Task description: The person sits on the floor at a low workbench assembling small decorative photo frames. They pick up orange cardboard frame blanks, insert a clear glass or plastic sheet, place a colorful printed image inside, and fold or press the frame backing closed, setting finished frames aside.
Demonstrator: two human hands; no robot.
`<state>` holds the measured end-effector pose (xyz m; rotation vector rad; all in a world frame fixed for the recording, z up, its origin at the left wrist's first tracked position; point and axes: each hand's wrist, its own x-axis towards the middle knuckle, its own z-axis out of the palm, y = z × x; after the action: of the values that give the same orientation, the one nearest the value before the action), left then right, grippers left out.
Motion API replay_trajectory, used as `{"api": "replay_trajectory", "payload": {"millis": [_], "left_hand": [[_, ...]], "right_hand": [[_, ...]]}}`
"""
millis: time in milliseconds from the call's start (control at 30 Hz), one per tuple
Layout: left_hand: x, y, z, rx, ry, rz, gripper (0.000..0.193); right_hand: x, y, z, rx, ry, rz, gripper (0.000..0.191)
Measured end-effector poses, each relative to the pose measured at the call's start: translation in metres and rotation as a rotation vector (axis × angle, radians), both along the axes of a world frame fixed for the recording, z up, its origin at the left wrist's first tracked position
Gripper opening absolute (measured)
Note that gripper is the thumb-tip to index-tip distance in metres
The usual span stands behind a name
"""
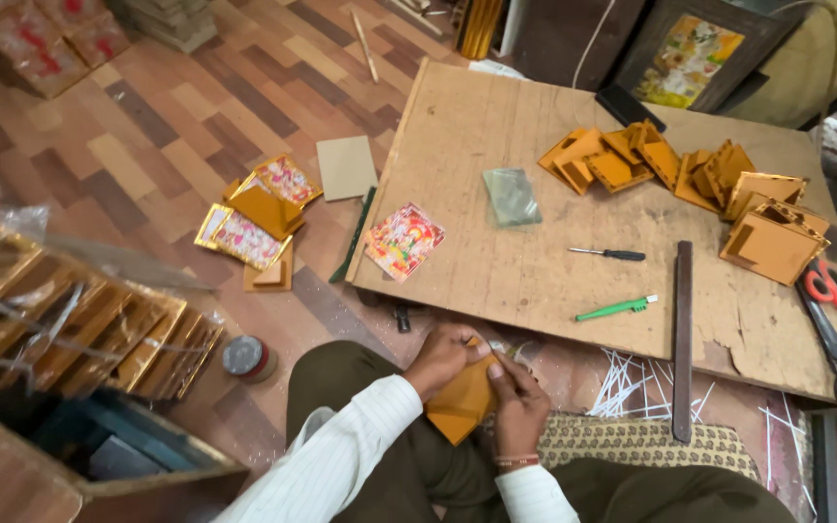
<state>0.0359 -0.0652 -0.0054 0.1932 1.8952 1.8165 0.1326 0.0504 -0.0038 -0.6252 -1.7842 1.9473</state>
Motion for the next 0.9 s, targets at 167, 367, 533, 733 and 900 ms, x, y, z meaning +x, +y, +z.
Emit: {"api": "replay_trajectory", "payload": {"millis": [167, 367, 533, 733, 900], "left_hand": [[0.006, 0.001, -0.012, 0.074, 0.216, 0.079, 0.011], [-0.014, 0.021, 0.003, 0.184, 0.004, 0.420, 0.009], [-0.024, 0.026, 0.024, 0.324, -0.056, 0.500, 0.009], [-0.004, 0.027, 0.019, 0.502, -0.239, 0.465, 0.010], [0.005, 0.016, 0.029, 0.503, -0.232, 0.408, 0.014]], "right_hand": [[-0.006, 0.007, -0.004, -0.091, 0.014, 0.024, 0.026], [-0.010, 0.032, 0.025, -0.199, -0.077, 0.081, 0.037], [0.031, 0.039, 0.051, -0.596, -0.145, 0.229, 0.052], [0.046, 0.044, 0.023, -0.433, -0.100, 0.208, 0.034], [0.049, 0.047, 0.006, -0.240, -0.087, 0.183, 0.033]]}}
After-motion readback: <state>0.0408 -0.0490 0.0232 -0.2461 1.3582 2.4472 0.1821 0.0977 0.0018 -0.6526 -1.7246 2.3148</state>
